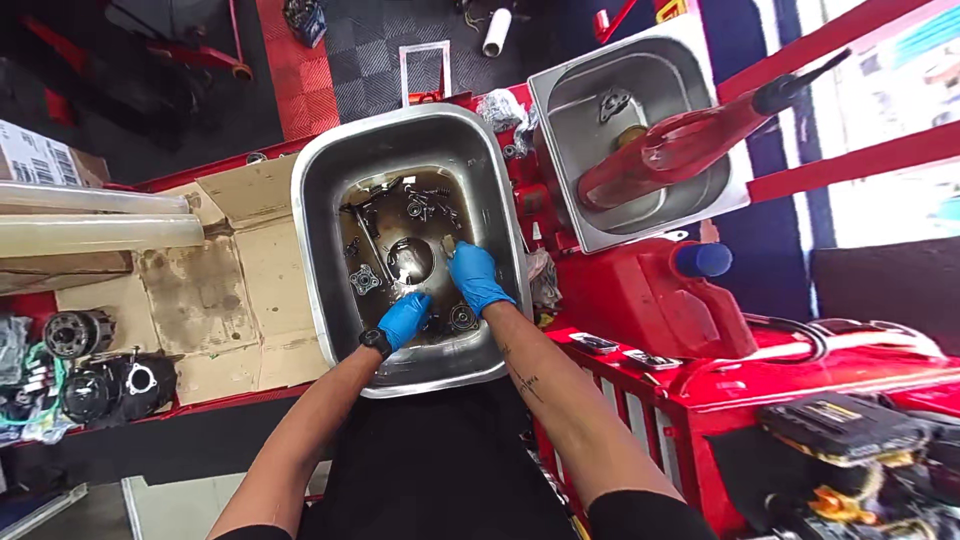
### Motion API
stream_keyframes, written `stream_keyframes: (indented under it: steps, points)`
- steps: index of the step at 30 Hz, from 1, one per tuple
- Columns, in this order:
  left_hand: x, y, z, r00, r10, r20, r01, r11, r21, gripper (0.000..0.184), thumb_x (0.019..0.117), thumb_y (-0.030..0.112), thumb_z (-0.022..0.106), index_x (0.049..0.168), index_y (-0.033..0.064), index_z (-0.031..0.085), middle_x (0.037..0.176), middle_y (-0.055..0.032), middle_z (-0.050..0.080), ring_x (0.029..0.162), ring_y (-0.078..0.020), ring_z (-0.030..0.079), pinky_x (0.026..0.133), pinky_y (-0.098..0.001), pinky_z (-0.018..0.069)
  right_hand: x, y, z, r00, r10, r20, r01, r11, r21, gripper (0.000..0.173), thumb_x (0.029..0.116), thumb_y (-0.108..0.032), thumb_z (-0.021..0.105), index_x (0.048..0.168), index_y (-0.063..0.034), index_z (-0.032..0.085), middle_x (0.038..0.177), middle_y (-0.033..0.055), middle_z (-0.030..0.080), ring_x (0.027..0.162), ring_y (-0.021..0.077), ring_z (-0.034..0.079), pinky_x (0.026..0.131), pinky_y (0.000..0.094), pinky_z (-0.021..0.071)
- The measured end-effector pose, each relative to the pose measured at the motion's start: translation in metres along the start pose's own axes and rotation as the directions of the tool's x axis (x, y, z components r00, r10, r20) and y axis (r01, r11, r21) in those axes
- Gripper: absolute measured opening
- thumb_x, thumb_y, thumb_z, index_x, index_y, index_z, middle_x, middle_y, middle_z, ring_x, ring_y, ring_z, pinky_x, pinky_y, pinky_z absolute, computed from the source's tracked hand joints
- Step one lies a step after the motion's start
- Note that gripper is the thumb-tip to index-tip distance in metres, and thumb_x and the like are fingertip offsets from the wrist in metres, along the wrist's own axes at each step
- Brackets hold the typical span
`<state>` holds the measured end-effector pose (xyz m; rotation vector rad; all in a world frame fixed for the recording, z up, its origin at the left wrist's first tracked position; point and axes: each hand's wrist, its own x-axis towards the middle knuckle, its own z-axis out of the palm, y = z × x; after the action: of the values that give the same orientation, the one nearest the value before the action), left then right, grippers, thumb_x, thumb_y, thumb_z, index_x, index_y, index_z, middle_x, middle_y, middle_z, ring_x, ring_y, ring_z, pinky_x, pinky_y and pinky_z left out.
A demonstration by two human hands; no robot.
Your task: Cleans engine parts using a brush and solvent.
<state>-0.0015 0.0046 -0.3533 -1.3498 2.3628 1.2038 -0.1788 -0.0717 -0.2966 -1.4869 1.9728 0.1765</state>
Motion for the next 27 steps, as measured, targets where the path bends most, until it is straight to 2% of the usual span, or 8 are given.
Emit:
stream_keyframes:
  steps: [3,5,8,11,14,18,22,27]
  points:
    - [0.000,-0.011,-0.010,0.992,-0.122,-0.020,0.095,0.858,-0.505,0.042,0.1052,0.021,0.054,0.141,-0.0006,0.057,0.137,-0.0213,0.062,0.127,-0.0263,0.061,0.112,-0.0395,0.0460,-0.025,0.006,0.003,0.990,0.068,0.125,-0.054,0.991,-0.119,0.027,0.0995,-0.011,0.054,0.113,0.0081,0.066,0.114,0.0301,0.068,0.109,0.0476,0.066,0.087,0.0645,0.0513]
    - [-0.001,-0.014,-0.013,0.981,-0.191,0.015,0.114,0.518,-0.848,0.038,0.1058,0.015,0.052,0.138,-0.0049,0.057,0.131,-0.0213,0.064,0.113,-0.0223,0.068,0.101,-0.0357,0.0550,-0.029,0.010,0.010,0.984,0.093,0.155,-0.066,0.983,-0.173,0.024,0.0993,-0.006,0.051,0.109,0.0095,0.066,0.113,0.0309,0.067,0.109,0.0486,0.065,0.085,0.0646,0.0514]
    - [-0.007,-0.012,-0.027,0.974,-0.225,0.026,0.046,0.082,-0.996,0.036,0.1093,0.011,0.038,0.138,-0.0068,0.052,0.123,-0.0161,0.066,0.101,-0.0204,0.071,0.093,-0.0362,0.0584,-0.028,0.007,0.005,0.986,0.101,0.129,-0.073,0.975,-0.209,0.025,0.0998,-0.008,0.050,0.109,0.0072,0.067,0.111,0.0293,0.068,0.106,0.0473,0.067,0.083,0.0644,0.0515]
    - [-0.019,-0.012,-0.041,0.980,-0.198,-0.035,-0.049,-0.066,-0.997,0.039,0.1098,0.010,0.030,0.141,-0.0054,0.048,0.123,-0.0165,0.067,0.104,-0.0230,0.071,0.095,-0.0382,0.0579,-0.036,0.001,-0.022,0.994,0.033,0.106,-0.009,0.975,-0.221,0.027,0.0973,-0.012,0.054,0.117,0.0020,0.066,0.109,0.0279,0.070,0.104,0.0476,0.067,0.081,0.0658,0.0513]
    - [-0.030,-0.014,-0.050,0.979,-0.185,-0.079,-0.105,-0.134,-0.985,0.042,0.1096,0.011,0.026,0.142,-0.0038,0.048,0.127,-0.0178,0.067,0.108,-0.0255,0.070,0.095,-0.0390,0.0575,-0.037,0.005,-0.038,0.995,0.006,0.102,0.019,0.970,-0.241,0.031,0.0932,-0.020,0.062,0.116,0.0010,0.067,0.111,0.0272,0.070,0.106,0.0476,0.067,0.083,0.0674,0.0506]
    - [-0.039,-0.010,-0.053,0.971,-0.228,-0.074,-0.119,-0.190,-0.975,0.038,0.1118,0.014,0.029,0.136,-0.0028,0.053,0.124,-0.0152,0.067,0.102,-0.0223,0.070,0.091,-0.0351,0.0584,-0.027,0.009,-0.012,0.976,0.086,0.202,-0.024,0.956,-0.291,0.034,0.0920,-0.023,0.068,0.106,0.0076,0.068,0.113,0.0305,0.068,0.109,0.0493,0.065,0.086,0.0680,0.0502]
    - [-0.052,-0.006,-0.054,0.952,-0.302,-0.043,-0.052,-0.020,-0.998,0.032,0.1043,0.001,0.048,0.135,-0.0050,0.053,0.124,-0.0153,0.066,0.096,-0.0192,0.071,0.088,-0.0330,0.0588,-0.017,0.005,0.007,0.977,0.123,0.177,-0.065,0.952,-0.300,0.028,0.0910,-0.020,0.065,0.102,0.0053,0.069,0.110,0.0281,0.069,0.107,0.0464,0.067,0.083,0.0661,0.0513]
    - [-0.070,-0.011,-0.045,0.909,-0.415,-0.042,0.084,0.281,-0.956,0.038,0.0955,0.001,0.064,0.132,-0.0047,0.060,0.128,-0.0202,0.064,0.109,-0.0228,0.066,0.095,-0.0375,0.0559,-0.017,0.006,-0.029,0.999,0.020,0.028,-0.016,0.994,-0.113,0.036,0.0927,-0.021,0.064,0.124,-0.0040,0.068,0.113,0.0267,0.070,0.109,0.0463,0.067,0.088,0.0681,0.0505]
